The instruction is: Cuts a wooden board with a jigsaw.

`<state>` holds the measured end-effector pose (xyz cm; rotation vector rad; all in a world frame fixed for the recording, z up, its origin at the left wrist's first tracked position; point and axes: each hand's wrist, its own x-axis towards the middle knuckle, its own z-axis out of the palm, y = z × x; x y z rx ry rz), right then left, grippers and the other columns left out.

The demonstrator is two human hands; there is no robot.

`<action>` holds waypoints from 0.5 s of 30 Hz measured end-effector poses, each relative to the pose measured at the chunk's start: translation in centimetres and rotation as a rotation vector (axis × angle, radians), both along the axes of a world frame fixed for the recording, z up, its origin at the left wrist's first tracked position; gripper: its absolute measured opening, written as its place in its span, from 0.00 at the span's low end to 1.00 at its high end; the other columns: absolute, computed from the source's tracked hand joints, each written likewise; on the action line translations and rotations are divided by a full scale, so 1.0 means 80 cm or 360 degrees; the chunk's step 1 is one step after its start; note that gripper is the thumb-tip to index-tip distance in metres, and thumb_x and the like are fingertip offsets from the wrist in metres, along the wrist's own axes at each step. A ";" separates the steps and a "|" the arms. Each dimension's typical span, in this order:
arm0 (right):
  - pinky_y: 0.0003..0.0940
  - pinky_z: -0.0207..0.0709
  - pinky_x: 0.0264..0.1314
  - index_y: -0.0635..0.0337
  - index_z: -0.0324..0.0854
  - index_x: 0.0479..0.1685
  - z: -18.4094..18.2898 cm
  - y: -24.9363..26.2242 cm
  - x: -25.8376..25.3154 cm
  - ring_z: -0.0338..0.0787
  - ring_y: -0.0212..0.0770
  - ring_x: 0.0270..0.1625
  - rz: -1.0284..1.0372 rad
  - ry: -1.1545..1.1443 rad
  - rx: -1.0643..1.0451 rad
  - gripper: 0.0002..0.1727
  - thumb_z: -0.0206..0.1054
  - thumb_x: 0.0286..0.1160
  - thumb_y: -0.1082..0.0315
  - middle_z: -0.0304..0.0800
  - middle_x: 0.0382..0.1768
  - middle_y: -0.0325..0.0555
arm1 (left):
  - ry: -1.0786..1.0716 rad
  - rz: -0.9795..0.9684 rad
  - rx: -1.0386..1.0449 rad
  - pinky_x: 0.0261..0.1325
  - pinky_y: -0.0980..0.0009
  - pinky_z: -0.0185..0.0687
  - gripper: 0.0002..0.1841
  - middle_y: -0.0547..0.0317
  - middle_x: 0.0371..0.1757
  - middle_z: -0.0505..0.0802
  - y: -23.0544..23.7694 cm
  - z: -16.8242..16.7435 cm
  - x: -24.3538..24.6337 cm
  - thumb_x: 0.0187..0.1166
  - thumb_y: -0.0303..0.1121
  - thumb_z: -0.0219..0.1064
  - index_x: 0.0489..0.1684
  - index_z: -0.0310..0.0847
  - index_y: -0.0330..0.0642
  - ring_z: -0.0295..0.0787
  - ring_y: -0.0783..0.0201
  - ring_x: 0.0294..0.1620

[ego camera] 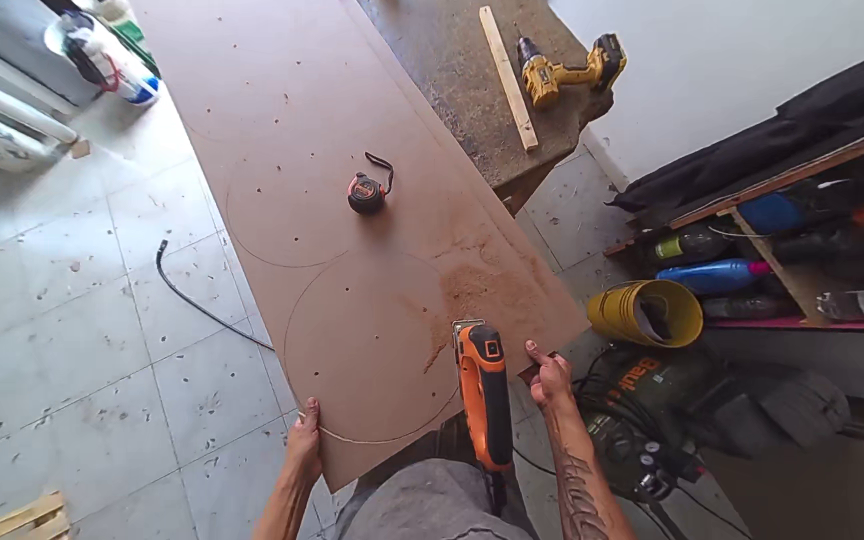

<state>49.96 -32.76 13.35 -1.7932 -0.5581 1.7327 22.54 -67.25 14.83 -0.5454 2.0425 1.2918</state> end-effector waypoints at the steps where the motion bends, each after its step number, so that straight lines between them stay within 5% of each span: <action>1: 0.50 0.94 0.43 0.68 0.76 0.65 -0.006 -0.002 -0.002 0.97 0.52 0.42 -0.0004 -0.0022 0.0008 0.22 0.74 0.77 0.67 0.94 0.46 0.59 | -0.0011 0.0019 0.0029 0.46 0.58 0.93 0.27 0.50 0.42 0.93 -0.002 -0.009 0.001 0.90 0.55 0.54 0.64 0.78 0.36 0.94 0.62 0.40; 8: 0.43 0.93 0.43 0.67 0.74 0.63 -0.019 -0.008 -0.016 0.95 0.45 0.42 -0.0102 -0.0030 0.0076 0.19 0.71 0.78 0.71 0.91 0.45 0.55 | -0.0077 -0.0014 0.0238 0.47 0.58 0.93 0.27 0.49 0.41 0.94 -0.011 -0.038 -0.005 0.92 0.53 0.52 0.62 0.79 0.34 0.95 0.61 0.40; 12: 0.39 0.92 0.44 0.67 0.73 0.62 -0.009 -0.017 -0.009 0.94 0.43 0.44 0.0134 -0.0265 0.0122 0.19 0.72 0.78 0.70 0.89 0.47 0.54 | -0.0145 0.0028 0.0326 0.47 0.59 0.94 0.27 0.49 0.41 0.94 -0.016 -0.043 -0.007 0.92 0.52 0.51 0.59 0.80 0.34 0.95 0.60 0.41; 15: 0.47 0.83 0.70 0.68 0.62 0.85 0.047 -0.039 0.002 0.87 0.49 0.69 0.0586 -0.0704 0.0469 0.42 0.75 0.76 0.57 0.82 0.72 0.62 | -0.0173 0.0019 0.0360 0.49 0.57 0.94 0.26 0.48 0.42 0.95 -0.019 -0.046 -0.010 0.92 0.52 0.52 0.60 0.80 0.34 0.96 0.59 0.42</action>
